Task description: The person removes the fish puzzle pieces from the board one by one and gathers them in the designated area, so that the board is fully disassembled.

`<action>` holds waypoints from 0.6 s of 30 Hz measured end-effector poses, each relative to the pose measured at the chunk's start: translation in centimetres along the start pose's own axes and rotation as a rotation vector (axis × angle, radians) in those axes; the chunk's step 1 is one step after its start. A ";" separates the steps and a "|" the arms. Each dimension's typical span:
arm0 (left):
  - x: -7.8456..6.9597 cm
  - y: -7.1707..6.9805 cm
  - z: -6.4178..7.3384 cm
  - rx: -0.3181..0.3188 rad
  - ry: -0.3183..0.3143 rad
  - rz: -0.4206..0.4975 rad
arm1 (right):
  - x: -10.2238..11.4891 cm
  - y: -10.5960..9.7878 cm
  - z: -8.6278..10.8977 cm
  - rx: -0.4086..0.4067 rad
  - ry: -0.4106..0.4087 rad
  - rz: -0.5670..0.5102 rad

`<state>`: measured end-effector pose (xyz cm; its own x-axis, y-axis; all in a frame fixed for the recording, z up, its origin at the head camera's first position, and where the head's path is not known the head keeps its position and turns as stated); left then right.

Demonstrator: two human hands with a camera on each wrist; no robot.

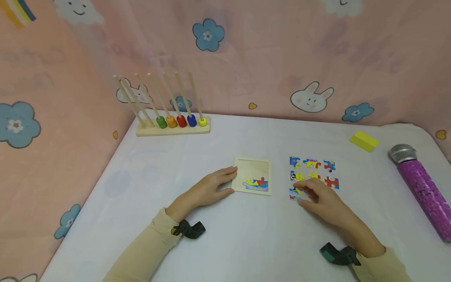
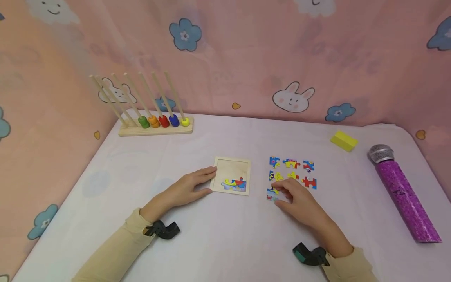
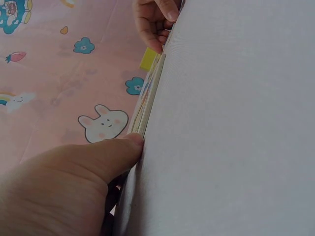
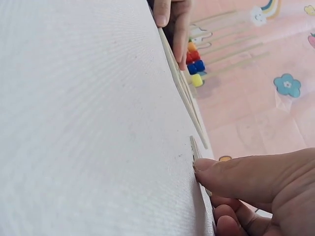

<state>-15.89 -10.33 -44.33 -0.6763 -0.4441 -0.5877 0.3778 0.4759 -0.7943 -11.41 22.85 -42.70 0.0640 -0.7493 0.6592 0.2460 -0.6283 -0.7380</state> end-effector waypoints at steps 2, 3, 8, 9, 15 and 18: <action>0.1 0.0 0.0 0.000 -0.001 0.000 | 0.1 -0.1 -0.1 -0.004 0.009 0.010; 0.1 0.0 -0.1 0.001 -0.001 -0.001 | 0.1 -0.1 -0.1 -0.011 0.009 0.009; 0.1 -0.1 -0.1 0.004 0.000 0.002 | 0.1 -0.2 -0.1 -0.035 -0.017 0.000; 0.1 -0.1 -0.1 0.005 -0.002 0.002 | 0.1 -0.2 -0.1 -0.037 -0.018 -0.005; 0.0 0.0 0.0 0.008 -0.004 0.013 | 0.6 -0.2 0.1 -0.052 -0.028 -0.025; 0.0 0.0 0.0 0.008 -0.002 0.012 | 0.9 -0.1 0.2 -0.063 -0.047 -0.020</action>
<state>-15.90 -10.30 -44.33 -0.6701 -0.4402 -0.5977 0.3910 0.4752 -0.7882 -11.23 22.29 -41.97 0.1053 -0.7265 0.6790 0.1861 -0.6563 -0.7312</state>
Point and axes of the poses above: each hand's wrist, its own z-axis away from the middle knuckle, its own y-axis out of the palm, x = y × z, the point moved 2 cm from there along -z, towards the middle knuckle, and after that the axes turned 12 degrees about y, right-handed, at the moved point
